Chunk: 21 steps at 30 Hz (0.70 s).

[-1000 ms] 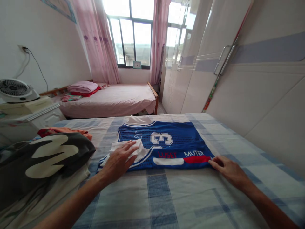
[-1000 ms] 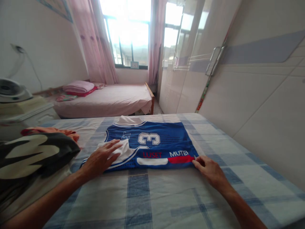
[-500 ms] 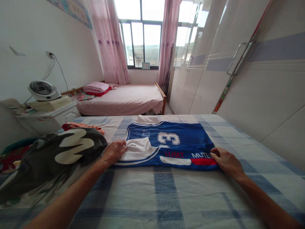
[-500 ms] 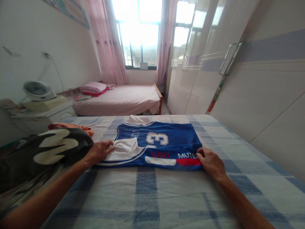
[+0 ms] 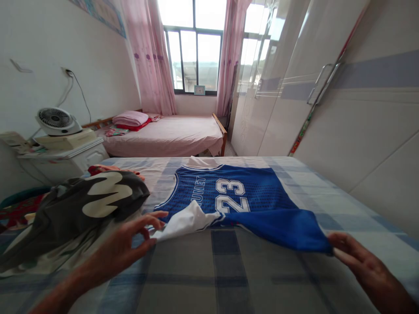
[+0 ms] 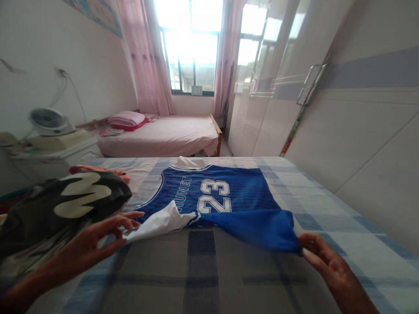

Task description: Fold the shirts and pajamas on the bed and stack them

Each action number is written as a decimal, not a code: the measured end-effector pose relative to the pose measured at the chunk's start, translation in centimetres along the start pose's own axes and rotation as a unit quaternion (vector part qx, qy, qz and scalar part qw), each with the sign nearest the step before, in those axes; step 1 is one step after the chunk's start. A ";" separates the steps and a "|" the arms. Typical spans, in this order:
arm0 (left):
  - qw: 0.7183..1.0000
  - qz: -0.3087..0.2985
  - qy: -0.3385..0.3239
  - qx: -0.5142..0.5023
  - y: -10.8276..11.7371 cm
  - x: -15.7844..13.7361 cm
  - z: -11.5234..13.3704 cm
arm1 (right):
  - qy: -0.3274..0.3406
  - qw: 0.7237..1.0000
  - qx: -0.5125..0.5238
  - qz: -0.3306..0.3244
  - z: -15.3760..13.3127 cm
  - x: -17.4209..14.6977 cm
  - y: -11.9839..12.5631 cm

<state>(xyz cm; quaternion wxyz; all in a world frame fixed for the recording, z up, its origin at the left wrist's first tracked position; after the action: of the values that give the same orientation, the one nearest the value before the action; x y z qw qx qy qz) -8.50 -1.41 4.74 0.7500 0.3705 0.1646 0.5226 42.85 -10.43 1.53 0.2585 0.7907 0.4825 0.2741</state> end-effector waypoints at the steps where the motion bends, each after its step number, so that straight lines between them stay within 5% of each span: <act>1: 1.000 -0.004 -0.001 0.029 -0.7 -0.7 -0.5 | -0.023 0.997 0.055 -0.038 1.1 -0.7 -1.2; 6: 0.991 0.001 -0.021 0.132 -3.7 -1.6 -1.5 | -0.085 0.981 0.146 -0.095 2.8 -2.1 -4.6; 13: 0.992 -0.023 -0.075 0.097 -3.7 -2.3 1.7 | -0.073 0.989 0.124 -0.022 1.1 -2.4 -1.1; 18: 0.998 -0.043 0.005 0.053 -3.8 -3.0 -0.2 | -0.070 0.987 0.106 -0.104 0.8 -3.6 -2.7; 21: 0.997 -0.068 -0.012 0.033 -4.3 -3.0 0.7 | -0.088 0.990 0.090 -0.070 1.6 -3.8 -2.0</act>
<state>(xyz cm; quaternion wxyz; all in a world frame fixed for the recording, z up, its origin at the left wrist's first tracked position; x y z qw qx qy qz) -6.42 -5.12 1.64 0.7732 0.3895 0.1977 0.4598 41.26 -13.25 -1.71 0.2462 0.7958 0.5351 0.1403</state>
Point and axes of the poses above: each hand's wrist, its own x-axis towards the middle knuckle, its own y-axis out of the back of the hand, z = x × y, the point moved 10 cm from there along x, towards the middle knuckle, and after that the axes turned 1 degree about z, right-handed, at the moved point
